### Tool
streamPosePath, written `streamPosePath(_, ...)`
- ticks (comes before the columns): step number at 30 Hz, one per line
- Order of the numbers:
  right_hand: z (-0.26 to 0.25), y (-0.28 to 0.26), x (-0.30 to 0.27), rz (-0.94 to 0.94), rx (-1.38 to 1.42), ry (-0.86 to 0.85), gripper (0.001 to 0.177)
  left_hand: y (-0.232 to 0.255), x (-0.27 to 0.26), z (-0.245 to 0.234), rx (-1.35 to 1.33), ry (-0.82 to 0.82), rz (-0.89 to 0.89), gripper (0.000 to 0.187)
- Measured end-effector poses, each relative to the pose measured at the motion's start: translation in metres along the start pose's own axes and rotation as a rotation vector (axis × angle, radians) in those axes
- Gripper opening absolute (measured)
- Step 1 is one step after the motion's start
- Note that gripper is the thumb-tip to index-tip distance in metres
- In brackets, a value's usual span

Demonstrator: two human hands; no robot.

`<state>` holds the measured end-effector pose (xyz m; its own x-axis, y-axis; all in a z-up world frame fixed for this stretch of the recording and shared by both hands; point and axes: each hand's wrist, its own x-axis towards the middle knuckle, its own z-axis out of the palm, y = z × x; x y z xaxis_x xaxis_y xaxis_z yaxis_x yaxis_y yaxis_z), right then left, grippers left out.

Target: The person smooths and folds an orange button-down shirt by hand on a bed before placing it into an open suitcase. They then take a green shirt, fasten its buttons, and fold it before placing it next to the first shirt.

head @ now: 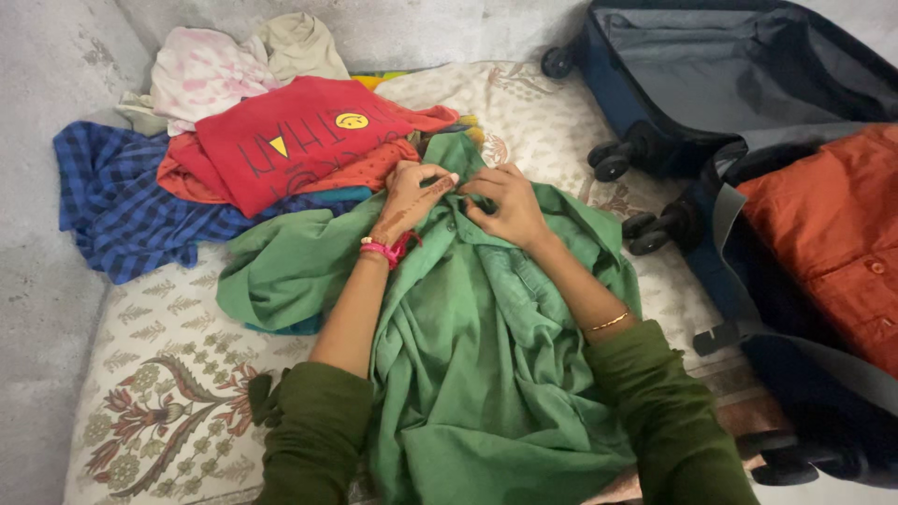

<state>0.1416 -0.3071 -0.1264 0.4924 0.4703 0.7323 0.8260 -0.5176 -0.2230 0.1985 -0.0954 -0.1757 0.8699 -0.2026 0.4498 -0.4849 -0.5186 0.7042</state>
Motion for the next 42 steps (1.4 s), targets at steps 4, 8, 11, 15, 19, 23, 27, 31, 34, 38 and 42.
streamPosePath(4,0.001,0.000,-0.002,0.029,-0.040,0.023,0.023,0.005,0.000,-0.013,-0.127,-0.072,0.046,0.035)
streamPosePath(8,0.003,0.004,-0.006,0.018,-0.058,0.036,0.021,0.000,0.004,-0.011,-0.459,-0.183,-0.002,0.036)
streamPosePath(11,0.003,0.003,-0.004,-0.031,-0.049,0.014,0.018,0.002,0.001,-0.010,-0.437,-0.152,-0.095,0.045)
streamPosePath(15,0.002,-0.002,-0.003,-0.030,-0.111,0.015,0.018,0.008,0.001,-0.012,-0.142,-0.025,0.084,0.051)
streamPosePath(19,0.004,-0.002,-0.004,-0.037,-0.164,0.020,0.022,0.014,-0.002,-0.013,-0.096,-0.013,0.046,0.051)
streamPosePath(23,0.005,0.000,-0.004,0.027,-0.186,0.009,0.021,0.021,-0.005,-0.016,-0.115,-0.035,0.048,0.042)
streamPosePath(27,0.006,0.004,-0.005,0.066,-0.140,0.021,0.024,0.027,-0.018,-0.022,-0.067,-0.002,0.174,0.033)
streamPosePath(31,0.008,0.008,-0.005,0.080,-0.110,0.039,0.020,0.026,-0.016,-0.017,-0.012,0.007,0.165,0.031)
streamPosePath(34,0.010,0.008,-0.007,0.083,-0.108,0.041,0.018,0.017,-0.017,-0.009,0.003,0.041,0.181,0.029)
streamPosePath(38,0.011,0.010,-0.007,0.118,-0.080,0.025,0.019,0.010,-0.014,-0.004,0.016,0.092,0.189,0.028)
streamPosePath(42,0.014,0.015,-0.009,0.174,0.021,0.008,0.024,0.011,-0.014,-0.009,-0.061,0.084,0.124,0.024)
